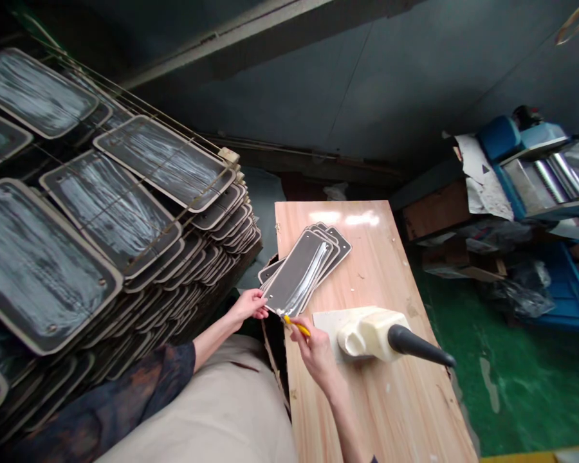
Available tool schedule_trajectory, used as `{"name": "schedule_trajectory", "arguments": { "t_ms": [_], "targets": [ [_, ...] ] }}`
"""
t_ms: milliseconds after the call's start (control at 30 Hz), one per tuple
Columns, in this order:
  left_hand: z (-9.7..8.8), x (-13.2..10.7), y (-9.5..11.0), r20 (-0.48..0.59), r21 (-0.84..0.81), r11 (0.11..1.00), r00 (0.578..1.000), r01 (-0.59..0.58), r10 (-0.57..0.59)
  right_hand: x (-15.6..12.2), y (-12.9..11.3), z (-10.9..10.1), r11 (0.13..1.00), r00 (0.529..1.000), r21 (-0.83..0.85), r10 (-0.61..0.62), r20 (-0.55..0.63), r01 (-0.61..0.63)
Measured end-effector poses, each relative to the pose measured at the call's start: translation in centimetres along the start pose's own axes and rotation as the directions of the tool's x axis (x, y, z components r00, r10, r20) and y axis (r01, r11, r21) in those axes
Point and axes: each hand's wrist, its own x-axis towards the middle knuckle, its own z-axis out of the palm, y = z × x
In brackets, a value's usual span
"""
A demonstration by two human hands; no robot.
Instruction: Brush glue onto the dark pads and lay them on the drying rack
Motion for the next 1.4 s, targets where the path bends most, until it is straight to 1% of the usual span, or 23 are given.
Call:
{"name": "schedule_trajectory", "arguments": {
  "t_ms": [67, 167, 233, 300, 367, 400, 467, 533, 567, 600, 667, 767, 833, 900, 967, 1000, 1033, 1067, 1133, 1200, 1267, 1333, 1400],
  "targets": [
    [0.0, 0.0, 0.0, 0.002, 0.004, 1.0, 1.0, -0.004, 0.004, 2.0, 0.9, -1.0, 1.0, 0.999, 0.031, 0.003, -0.041, -0.002],
    [-0.1, 0.1, -0.1, 0.001, 0.01, 1.0, 1.0, -0.011, 0.011, 6.5, 2.6, -3.2, 0.999, 0.979, 0.001, -0.042, -0.2, 0.043],
    [-0.1, 0.1, -0.1, 0.0, 0.006, 1.0, 1.0, -0.014, 0.014, 9.6, 3.4, -4.7, 0.995, 0.94, -0.063, -0.093, -0.328, 0.077],
    [-0.1, 0.1, -0.1, 0.003, -0.002, 1.0, 1.0, -0.014, 0.014, 12.2, 3.5, -5.9, 0.989, 0.893, -0.114, -0.137, -0.428, 0.097],
    [-0.1, 0.1, 0.0, 0.009, -0.013, 1.0, 1.0, -0.01, 0.011, 14.3, 3.3, -6.6, 0.979, 0.86, -0.166, -0.185, -0.475, 0.119],
    [-0.1, 0.1, 0.0, 0.011, -0.017, 1.0, 1.0, -0.008, 0.008, 15.0, 3.2, -6.7, 0.97, 0.851, -0.204, -0.215, -0.479, 0.13],
    [-0.1, 0.1, -0.1, 0.012, -0.027, 1.0, 1.0, -0.004, 0.004, 16.0, 2.9, -6.4, 0.944, 0.848, -0.297, -0.274, -0.454, 0.146],
    [-0.1, 0.1, -0.1, 0.01, -0.035, 0.999, 1.0, -0.001, 0.001, 15.9, 2.7, -5.6, 0.912, 0.867, -0.38, -0.308, -0.393, 0.152],
    [-0.1, 0.2, -0.2, 0.01, -0.038, 0.999, 1.0, 0.0, 0.001, 15.4, 2.6, -5.0, 0.902, 0.882, -0.405, -0.309, -0.357, 0.152],
    [-0.1, 0.2, -0.2, 0.011, -0.041, 0.999, 1.0, 0.0, 0.0, 14.6, 2.4, -4.3, 0.896, 0.901, -0.416, -0.301, -0.313, 0.155],
    [-0.1, 0.3, -0.2, 0.016, -0.043, 0.999, 1.0, 0.001, -0.001, 12.0, 1.8, -2.9, 0.903, 0.942, -0.397, -0.261, -0.21, 0.162],
    [-0.1, 0.3, -0.1, 0.024, -0.046, 0.999, 1.0, 0.005, -0.004, 7.2, 0.4, -1.2, 0.947, 0.991, -0.299, -0.131, -0.029, 0.116],
    [-0.2, 0.3, -0.1, 0.028, -0.05, 0.999, 1.0, 0.008, -0.007, 4.8, -0.5, -0.8, 0.976, 0.997, -0.21, -0.034, 0.072, 0.048],
    [-0.2, 0.2, -0.1, 0.033, -0.052, 0.999, 0.999, 0.008, -0.007, 4.0, -1.0, -0.8, 0.997, 0.989, -0.071, 0.025, 0.143, -0.015],
    [-0.4, 0.2, -0.2, 0.045, -0.048, 0.999, 0.999, 0.004, -0.002, 5.0, -0.8, -1.3, 0.991, 0.984, 0.112, 0.048, 0.174, -0.068],
    [-0.4, 0.2, -0.2, 0.053, -0.045, 0.999, 0.999, 0.0, 0.002, 6.0, -0.5, -1.6, 0.979, 0.986, 0.185, 0.051, 0.161, -0.08],
    [-0.5, 0.3, -0.3, 0.06, -0.041, 0.999, 0.998, -0.005, 0.007, 7.3, 0.0, -2.1, 0.969, 0.991, 0.236, 0.047, 0.122, -0.075],
    [-0.6, 0.4, -0.4, 0.065, -0.037, 0.999, 0.998, -0.009, 0.012, 8.7, 0.6, -2.5, 0.964, 0.998, 0.261, 0.038, 0.059, -0.052],
    [-0.6, 0.5, -0.5, 0.073, -0.031, 0.999, 0.997, -0.017, 0.019, 11.7, 1.7, -3.5, 0.973, 0.993, 0.231, 0.004, -0.116, 0.023],
    [-0.7, 0.7, -0.6, 0.076, -0.029, 0.999, 0.997, -0.024, 0.026, 14.2, 2.4, -4.5, 0.986, 0.96, 0.136, -0.053, -0.274, 0.093],
    [-0.7, 0.8, -0.7, 0.078, -0.028, 0.999, 0.996, -0.028, 0.031, 16.2, 2.5, -5.2, 0.989, 0.917, -0.007, -0.139, -0.373, 0.147],
    [-0.7, 0.8, -0.7, 0.077, -0.029, 0.999, 0.997, -0.029, 0.032, 17.6, 2.2, -5.6, 0.969, 0.882, -0.165, -0.236, -0.407, 0.183],
    [-0.6, 0.8, -0.7, 0.073, -0.03, 0.999, 0.997, -0.029, 0.031, 18.3, 1.8, -5.5, 0.935, 0.869, -0.296, -0.303, -0.391, 0.193]
  ]
}}
